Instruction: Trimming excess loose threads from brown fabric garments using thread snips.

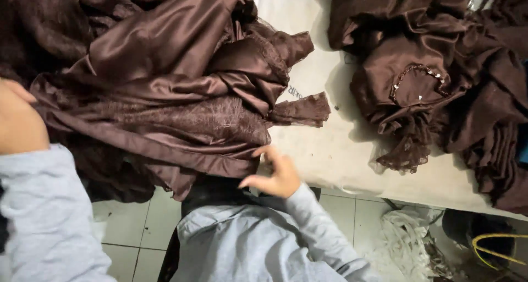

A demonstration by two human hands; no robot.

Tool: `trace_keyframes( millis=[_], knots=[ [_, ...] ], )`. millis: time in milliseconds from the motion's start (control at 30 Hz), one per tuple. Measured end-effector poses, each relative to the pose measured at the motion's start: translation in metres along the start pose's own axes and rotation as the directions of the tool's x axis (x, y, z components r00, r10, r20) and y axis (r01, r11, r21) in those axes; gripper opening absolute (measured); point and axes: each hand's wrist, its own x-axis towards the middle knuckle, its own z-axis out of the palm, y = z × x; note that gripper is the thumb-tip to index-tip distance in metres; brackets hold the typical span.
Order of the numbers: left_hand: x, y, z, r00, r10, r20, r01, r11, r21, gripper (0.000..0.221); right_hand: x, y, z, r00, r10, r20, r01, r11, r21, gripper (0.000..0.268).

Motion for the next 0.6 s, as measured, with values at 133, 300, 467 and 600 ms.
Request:
trace_keyframes(
  millis=[133, 300, 467, 600],
  knots=[
    [0.067, -0.072, -0.179, 0.807, -0.373, 0.458, 0.436, -0.147, -0.888, 0.067, -0.011, 0.001, 0.036, 0.985, -0.171, 0.006, 0.170, 0.969, -0.178, 0.079],
    [0.025, -0.105, -0.282, 0.878, -0.463, 0.121, 0.215, 0.157, -0.964, 0.026, -0.009, 0.008, 0.031, 0.998, -0.043, 0.047, 0.050, 0.988, -0.144, 0.066],
    [-0.090, -0.074, -0.346, 0.696, -0.365, 0.618, 0.668, 0.014, -0.744, 0.042, -0.007, 0.011, 0.033, 0.992, -0.110, 0.060, 0.119, 0.978, -0.171, 0.058],
    [-0.085, -0.061, -0.384, 0.779, -0.322, 0.538, 0.562, -0.021, -0.827, 0.033, -0.003, 0.009, 0.034, 0.986, -0.143, 0.084, 0.157, 0.970, -0.184, 0.047]
  ],
)
